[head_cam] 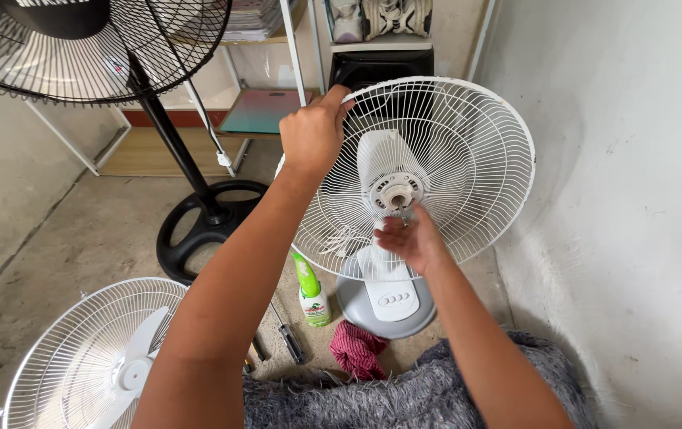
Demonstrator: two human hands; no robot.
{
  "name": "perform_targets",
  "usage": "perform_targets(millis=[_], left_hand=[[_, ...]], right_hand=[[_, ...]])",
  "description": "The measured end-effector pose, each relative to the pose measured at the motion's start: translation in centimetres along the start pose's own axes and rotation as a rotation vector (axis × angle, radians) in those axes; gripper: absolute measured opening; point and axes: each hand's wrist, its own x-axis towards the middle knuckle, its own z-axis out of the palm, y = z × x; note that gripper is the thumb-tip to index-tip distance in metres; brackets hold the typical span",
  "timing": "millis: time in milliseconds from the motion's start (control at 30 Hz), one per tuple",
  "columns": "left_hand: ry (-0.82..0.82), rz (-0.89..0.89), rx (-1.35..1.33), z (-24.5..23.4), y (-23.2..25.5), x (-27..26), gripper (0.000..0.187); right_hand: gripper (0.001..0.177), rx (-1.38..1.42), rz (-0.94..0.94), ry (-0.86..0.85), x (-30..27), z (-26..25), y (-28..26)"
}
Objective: The person assembles a white pedestal fan by attaching the rear grille, installing the fan blades onto the motor hub, securing the blade cap, wiping the front grille with a pink cloth, and mounting the front grille onto the fan head.
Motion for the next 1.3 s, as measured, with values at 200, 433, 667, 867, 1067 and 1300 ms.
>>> perform_targets(millis=[200,433,667,867,1067,1300], left_hand=[[-0.018,0.010,0.003,1.0,0.7,0.2,0.013],[0.005,0.008,0.005,1.3,0.6,0.3,0.016],[0.042,0.047,0.022,2.1,1.5,0.3,0.016],[0.042,0.032,-0.007,1.7,1.0,0.6,0.015],[0.032,0.018,-0.015,1.5,1.3,0.2,0.013],[0.016,0.028,-0.043,2.0,1.0,0.9,0.013]], right_hand=[[0.070,-1.614,-0.715,0.417,-3.2,2.8,-4.5],[0.054,-2.172,-0.716,0.367,-1.0,5.1,-5.3],[0.059,-1.998,-0.780,0.405,-0.3,3.1,-5.4],[0.066,-0.925,-0.241,0.185,1.2,0.2,-4.3],[0.064,0.310,-0.105,-0.333,6.2,-2.4,2.2],[0.045,0.958,-0.032,-0.608,6.6,0.1,4.9]])
